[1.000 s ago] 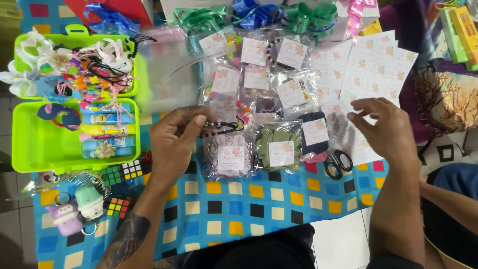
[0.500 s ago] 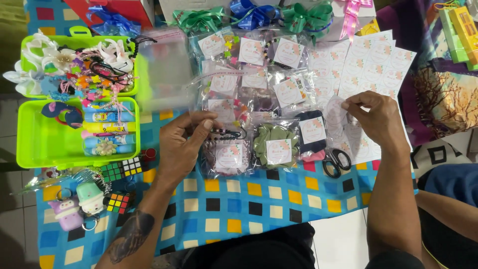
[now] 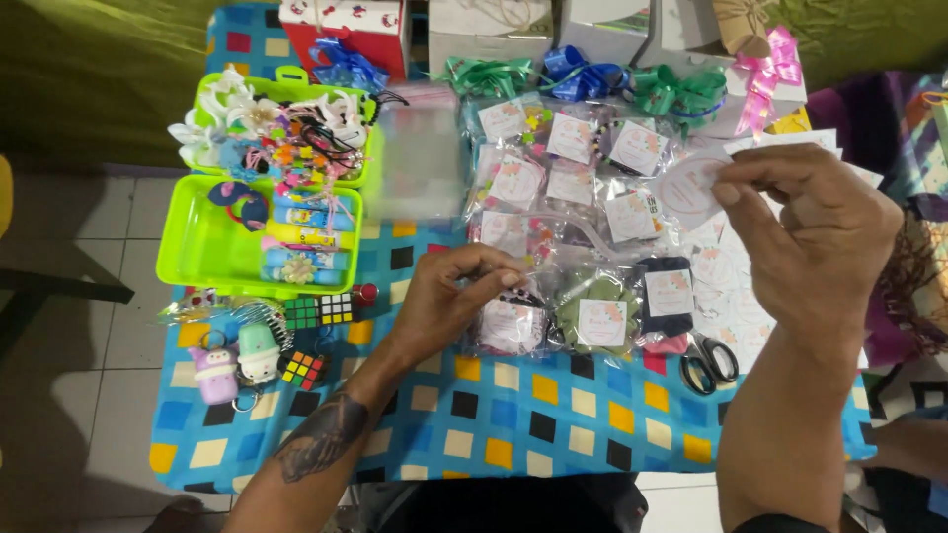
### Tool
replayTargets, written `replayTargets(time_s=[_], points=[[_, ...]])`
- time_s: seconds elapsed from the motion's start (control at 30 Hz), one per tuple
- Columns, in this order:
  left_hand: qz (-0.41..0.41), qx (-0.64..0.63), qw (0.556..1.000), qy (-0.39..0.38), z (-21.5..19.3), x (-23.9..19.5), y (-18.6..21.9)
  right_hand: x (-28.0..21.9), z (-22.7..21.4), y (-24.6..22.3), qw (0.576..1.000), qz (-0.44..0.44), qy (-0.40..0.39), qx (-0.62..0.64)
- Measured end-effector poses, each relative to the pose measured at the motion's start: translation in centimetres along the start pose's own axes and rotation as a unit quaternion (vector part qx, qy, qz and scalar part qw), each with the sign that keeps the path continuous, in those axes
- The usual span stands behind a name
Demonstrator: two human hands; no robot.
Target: The person packages various small items by placing them into plastic bags, attaching labels, and organizing them on a table. The person handles small toys, stickers, and jewelry items, placing them into individual clear packets.
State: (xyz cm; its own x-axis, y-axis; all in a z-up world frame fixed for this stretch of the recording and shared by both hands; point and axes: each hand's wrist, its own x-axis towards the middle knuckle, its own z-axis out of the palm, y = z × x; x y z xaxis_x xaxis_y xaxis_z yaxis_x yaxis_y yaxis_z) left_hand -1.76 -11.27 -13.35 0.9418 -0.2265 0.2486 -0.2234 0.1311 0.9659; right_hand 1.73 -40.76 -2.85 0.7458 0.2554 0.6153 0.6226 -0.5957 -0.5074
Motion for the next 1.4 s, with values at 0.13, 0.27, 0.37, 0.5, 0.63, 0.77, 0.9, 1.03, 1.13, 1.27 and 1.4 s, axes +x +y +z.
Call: replayTargets(time_s=[0.13, 0.27, 0.37, 0.5, 0.63, 0.77, 0.9, 1.03, 1.13, 1.27, 1.4], points=[[0.007, 0.043, 0.999, 0.021, 0.0, -0.2, -0.3, 3.1, 2.7, -3.5, 0.996, -0.066, -0.034, -0.041], [-0.001, 0.029, 0.997, 0.065, -0.3, -0.3, -0.5, 3.9, 4.0, -5.5, 0.995, -0.018, -0.100, -0.016], [-0.002, 0.017, 0.997, 0.076, -0.4, -0.4, -0.4, 3.7, 4.3, -5.8, 0.990, -0.022, -0.138, -0.003], [-0.007, 0.008, 0.997, 0.076, -0.4, -0.3, -0.3, 3.7, 5.2, -5.8, 0.979, -0.023, -0.196, 0.043], [-0.005, 0.023, 0.997, 0.076, -0.2, -0.4, -0.6, 3.4, 6.0, -4.6, 0.963, -0.041, -0.268, -0.004], [0.036, 0.034, 0.997, 0.061, -0.1, -0.4, -1.5, 3.9, 6.9, -4.5, 0.928, 0.028, -0.371, -0.011], [0.029, -0.010, 0.999, 0.032, 0.0, -0.4, -2.2, 3.6, 7.3, -3.6, 0.930, 0.070, -0.360, 0.006], [-0.058, -0.036, 0.996, -0.064, -0.6, -0.4, -2.4, 4.3, 6.9, -4.4, 0.935, 0.163, -0.315, -0.007], [-0.085, -0.052, 0.995, -0.030, -0.3, -0.5, -3.2, 4.4, 7.0, -4.4, 0.924, 0.158, -0.347, -0.016], [-0.062, -0.013, 0.998, 0.004, -0.3, -0.4, -3.3, 4.4, 7.4, -4.3, 0.925, 0.104, -0.366, 0.002], [-0.071, -0.038, 0.996, 0.033, -0.1, -0.2, -3.3, 3.5, 7.7, -2.5, 0.947, -0.042, -0.318, -0.005]])
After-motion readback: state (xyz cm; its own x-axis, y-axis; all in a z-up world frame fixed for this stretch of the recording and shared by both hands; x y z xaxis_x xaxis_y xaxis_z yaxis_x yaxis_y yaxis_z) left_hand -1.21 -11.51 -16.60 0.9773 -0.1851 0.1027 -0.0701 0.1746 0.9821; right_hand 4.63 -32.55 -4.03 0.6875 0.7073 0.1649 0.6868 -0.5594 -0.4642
